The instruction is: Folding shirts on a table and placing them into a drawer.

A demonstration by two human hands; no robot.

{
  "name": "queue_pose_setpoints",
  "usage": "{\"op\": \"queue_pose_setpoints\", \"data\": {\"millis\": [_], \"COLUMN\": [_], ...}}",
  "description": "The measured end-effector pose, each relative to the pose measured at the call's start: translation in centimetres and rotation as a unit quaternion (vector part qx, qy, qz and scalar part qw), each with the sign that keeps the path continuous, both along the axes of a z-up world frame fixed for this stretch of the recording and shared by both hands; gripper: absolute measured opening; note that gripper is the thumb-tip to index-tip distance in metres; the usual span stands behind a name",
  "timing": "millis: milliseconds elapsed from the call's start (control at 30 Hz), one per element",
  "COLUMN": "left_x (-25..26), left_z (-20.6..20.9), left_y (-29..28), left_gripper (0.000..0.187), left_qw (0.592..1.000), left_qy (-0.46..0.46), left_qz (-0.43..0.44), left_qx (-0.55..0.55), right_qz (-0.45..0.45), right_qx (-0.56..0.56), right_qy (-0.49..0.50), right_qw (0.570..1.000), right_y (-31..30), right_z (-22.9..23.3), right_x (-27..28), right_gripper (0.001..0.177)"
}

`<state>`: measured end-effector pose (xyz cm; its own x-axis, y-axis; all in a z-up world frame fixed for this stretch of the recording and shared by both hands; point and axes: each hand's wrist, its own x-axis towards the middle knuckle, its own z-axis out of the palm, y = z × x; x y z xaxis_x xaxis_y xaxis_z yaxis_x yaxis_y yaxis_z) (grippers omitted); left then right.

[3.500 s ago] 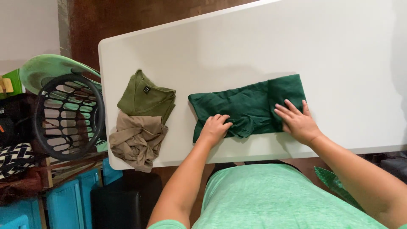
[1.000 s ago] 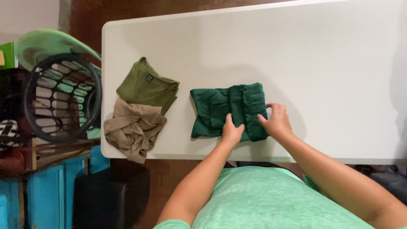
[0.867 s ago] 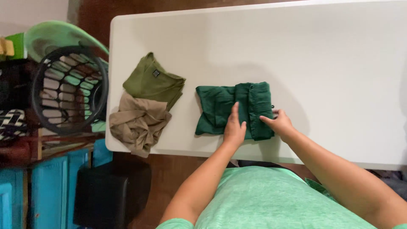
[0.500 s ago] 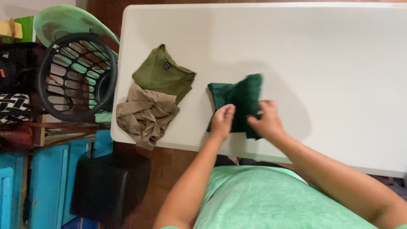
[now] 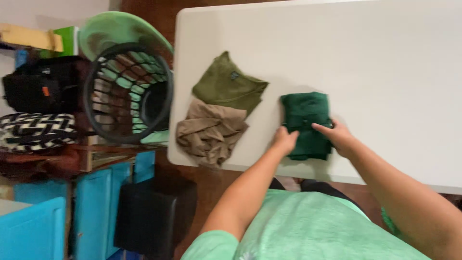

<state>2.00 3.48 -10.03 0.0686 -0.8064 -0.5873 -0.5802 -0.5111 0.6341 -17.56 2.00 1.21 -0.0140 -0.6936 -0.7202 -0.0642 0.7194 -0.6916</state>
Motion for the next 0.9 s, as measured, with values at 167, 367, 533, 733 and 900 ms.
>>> {"op": "queue_pose_setpoints", "data": {"millis": [167, 367, 533, 733, 900], "left_x": [1.4, 6.4, 13.8, 19.6, 24.8], "left_z": [-2.5, 4.2, 22.0, 28.6, 31.8], "left_y": [0.8, 4.6, 9.5, 20.8, 29.3], "left_gripper": [0.060, 0.054, 0.056, 0.062, 0.069], "left_qw": [0.980, 0.991, 0.967, 0.896, 0.817], "left_qy": [0.189, 0.083, 0.105, 0.239, 0.347], "left_qz": [0.031, 0.081, 0.214, 0.361, 0.442], "left_qx": [0.060, -0.064, -0.092, -0.096, -0.128], "right_qz": [-0.075, 0.086, 0.393, 0.596, 0.445], "right_qx": [0.022, -0.167, -0.298, -0.595, -0.637], "right_qy": [-0.105, 0.066, 0.226, 0.140, 0.098], "right_qw": [0.991, 0.980, 0.840, 0.521, 0.622], "right_y": [2.3, 6.2, 10.2, 15.7, 19.3], "right_z": [4.2, 10.3, 20.7, 28.8, 28.9], "right_x": [3.9, 10.0, 16.5, 23.2, 27.6], "right_gripper": [0.051, 0.058, 0.096, 0.061, 0.056]}}
